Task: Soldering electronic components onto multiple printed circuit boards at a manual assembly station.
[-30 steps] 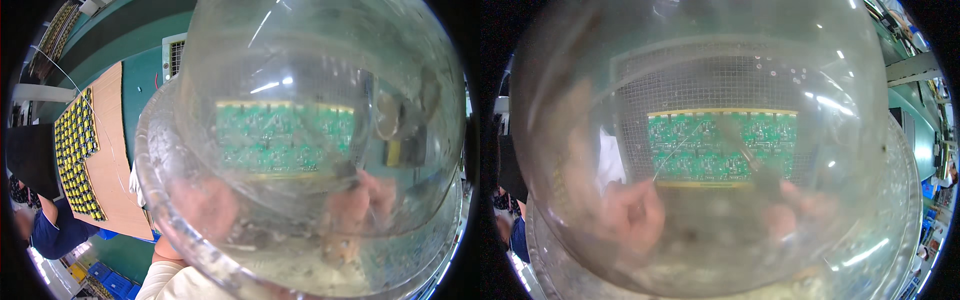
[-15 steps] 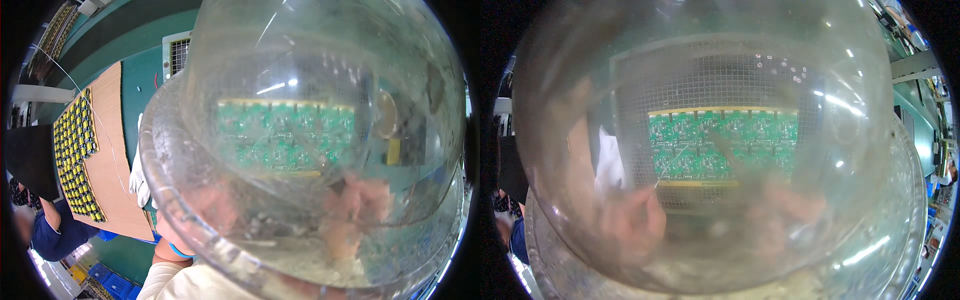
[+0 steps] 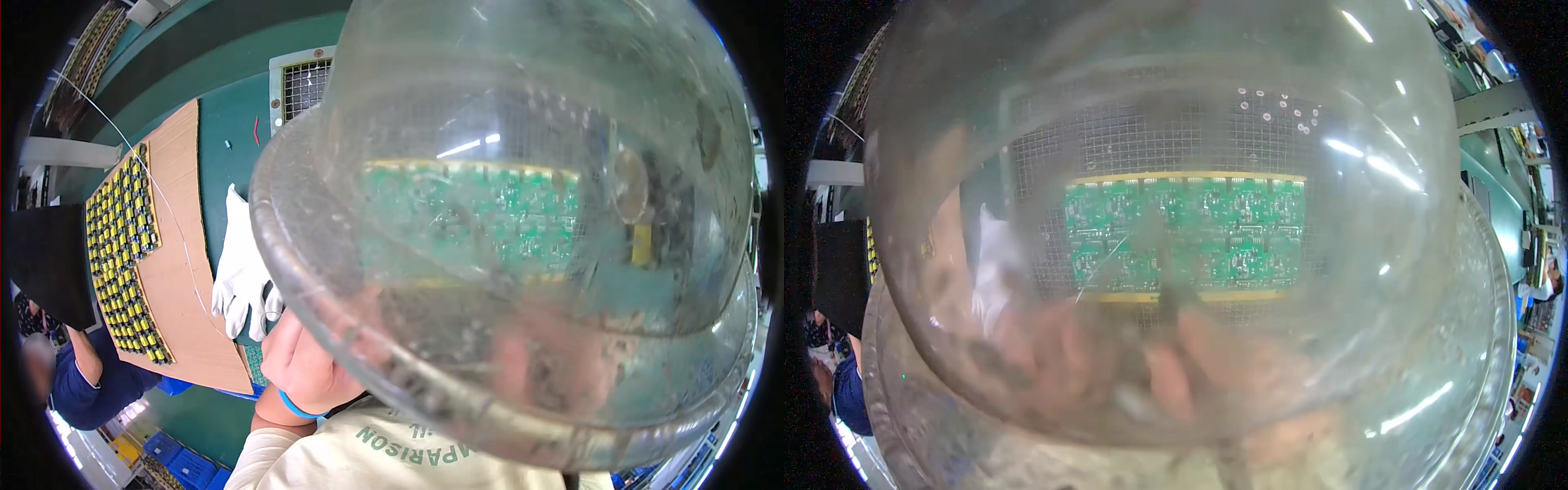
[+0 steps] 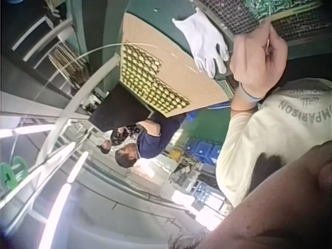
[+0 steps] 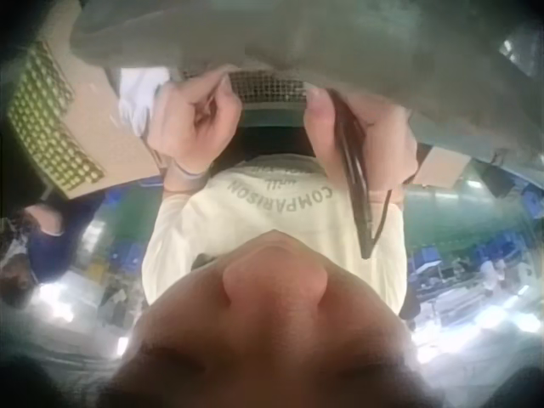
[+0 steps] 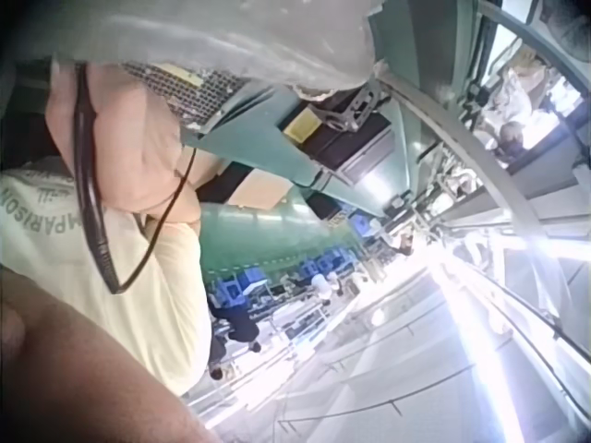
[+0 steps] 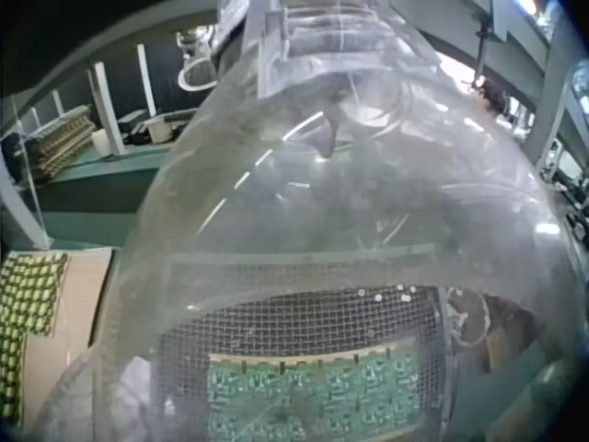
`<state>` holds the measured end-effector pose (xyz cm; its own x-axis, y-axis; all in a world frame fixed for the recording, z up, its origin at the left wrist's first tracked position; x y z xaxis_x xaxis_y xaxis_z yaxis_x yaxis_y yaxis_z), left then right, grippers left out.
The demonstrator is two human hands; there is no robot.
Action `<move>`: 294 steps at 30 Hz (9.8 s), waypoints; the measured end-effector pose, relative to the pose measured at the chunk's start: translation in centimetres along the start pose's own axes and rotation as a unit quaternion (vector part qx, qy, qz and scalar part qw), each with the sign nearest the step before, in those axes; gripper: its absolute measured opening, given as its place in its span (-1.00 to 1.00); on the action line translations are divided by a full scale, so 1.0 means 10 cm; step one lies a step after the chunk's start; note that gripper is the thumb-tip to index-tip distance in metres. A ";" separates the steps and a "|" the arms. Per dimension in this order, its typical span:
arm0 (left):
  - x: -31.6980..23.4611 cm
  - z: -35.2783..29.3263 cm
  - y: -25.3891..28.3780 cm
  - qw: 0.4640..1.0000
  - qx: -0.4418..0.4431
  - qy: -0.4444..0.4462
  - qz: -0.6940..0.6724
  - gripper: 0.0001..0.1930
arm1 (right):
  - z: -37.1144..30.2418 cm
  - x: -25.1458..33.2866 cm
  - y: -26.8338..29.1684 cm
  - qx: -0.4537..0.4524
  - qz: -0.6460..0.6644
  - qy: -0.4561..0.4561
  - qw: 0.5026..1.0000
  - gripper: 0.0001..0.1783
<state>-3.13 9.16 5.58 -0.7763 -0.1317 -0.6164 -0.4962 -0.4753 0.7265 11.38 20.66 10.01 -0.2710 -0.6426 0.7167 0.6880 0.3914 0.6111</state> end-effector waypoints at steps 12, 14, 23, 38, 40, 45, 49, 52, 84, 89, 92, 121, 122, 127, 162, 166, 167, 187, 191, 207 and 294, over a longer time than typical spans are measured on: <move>-0.08 0.01 0.16 0.999 0.003 -0.041 -0.009 -0.81 | -0.06 0.24 0.00 -0.010 -0.044 -0.018 0.999 -0.76; -0.06 -0.01 0.15 0.999 -0.006 -0.037 0.000 -0.80 | -0.05 0.20 -0.02 -0.007 -0.042 -0.021 0.999 -0.76; -0.06 0.10 -0.10 0.999 -0.013 -0.018 -0.024 -0.77 | -0.06 -0.12 0.12 -0.036 -0.001 -0.001 0.999 -0.76; 0.00 -0.03 0.14 0.993 -0.100 -0.026 0.056 -0.86 | -0.69 -1.02 0.57 -0.292 0.209 -0.116 0.926 -0.75; 0.06 -0.08 0.14 0.992 -0.104 -0.026 0.070 -0.84 | -0.62 -0.96 0.40 -0.246 0.234 -0.089 0.936 -0.71; 0.05 -0.02 0.12 0.996 -0.038 -0.022 0.081 -0.83 | -0.35 -0.79 0.00 -0.060 0.290 -0.170 0.940 -0.75; -0.02 0.02 0.09 0.996 -0.032 -0.025 0.086 -0.84 | -0.11 -0.76 -0.04 -0.029 0.274 -0.086 0.957 -0.76; -0.06 0.01 0.04 0.994 -0.054 -0.027 0.086 -0.84 | -0.02 -0.66 0.04 -0.026 0.265 -0.074 0.961 -0.77; 0.01 0.01 0.06 0.996 -0.084 0.026 0.022 -0.84 | -0.03 -0.64 -0.01 -0.027 0.188 -0.062 0.980 -0.86; -0.01 -0.09 0.07 0.991 -0.027 -0.021 0.128 -0.85 | 0.01 -0.44 0.08 -0.035 0.156 -0.025 0.987 -0.87; 0.00 -0.02 0.09 0.993 -0.038 -0.018 0.108 -0.86 | 0.02 -0.48 0.01 -0.025 0.161 -0.028 0.986 -0.87; 0.14 0.02 0.16 0.998 -0.053 -0.010 0.034 -0.68 | -0.29 -0.73 -0.12 -0.018 0.175 -0.270 0.947 -0.55; 0.13 0.03 0.16 0.998 -0.050 -0.013 0.026 -0.68 | -0.25 -0.78 -0.01 -0.022 0.170 -0.270 0.947 -0.55; 0.08 0.05 0.12 0.999 -0.037 -0.017 0.016 -0.67 | -0.45 -1.27 -0.12 0.082 0.308 -0.481 0.817 -0.57; 0.18 -0.04 0.14 0.999 -0.042 -0.009 -0.007 -0.66 | -0.17 -0.31 -0.13 -0.088 0.113 -0.071 0.987 -0.75; 0.17 -0.04 0.14 0.999 -0.040 -0.014 -0.010 -0.66 | -0.12 -0.17 -0.14 -0.080 0.059 -0.028 0.995 -0.77; 0.19 -0.04 0.13 0.999 -0.038 -0.010 -0.015 -0.66 | -0.10 -0.16 -0.15 -0.079 0.064 -0.033 0.994 -0.77; 0.18 0.00 0.12 0.999 -0.042 -0.016 -0.022 -0.67 | 0.01 0.14 -0.27 -0.023 -0.060 0.024 0.998 -0.75; 0.15 -0.03 0.13 0.999 -0.038 -0.010 -0.019 -0.66 | -0.02 0.11 -0.22 -0.024 -0.050 0.006 0.998 -0.75; 0.31 -0.13 0.26 0.997 -0.066 0.042 -0.007 -0.70 | -0.48 -0.69 0.27 -0.265 0.143 -0.098 0.949 -0.87; 0.27 0.01 0.21 0.997 -0.072 0.012 -0.005 -0.69 | 0.15 0.22 -0.48 0.073 0.036 0.071 0.994 -0.77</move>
<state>-6.31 7.90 5.45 -0.7608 -0.1458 -0.6324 -0.4422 -0.5968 0.6695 6.46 18.38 9.20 -0.1202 -0.6919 0.7119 0.5951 0.5238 0.6095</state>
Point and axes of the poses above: each hand's wrist, its own z-axis towards the middle knuckle, its own y-axis out of the back of the hand, x = y × z, the point moved 10 cm from there along z, towards the middle knuckle, and after that the axes turned 9 degrees about x, right-handed, at the moved point
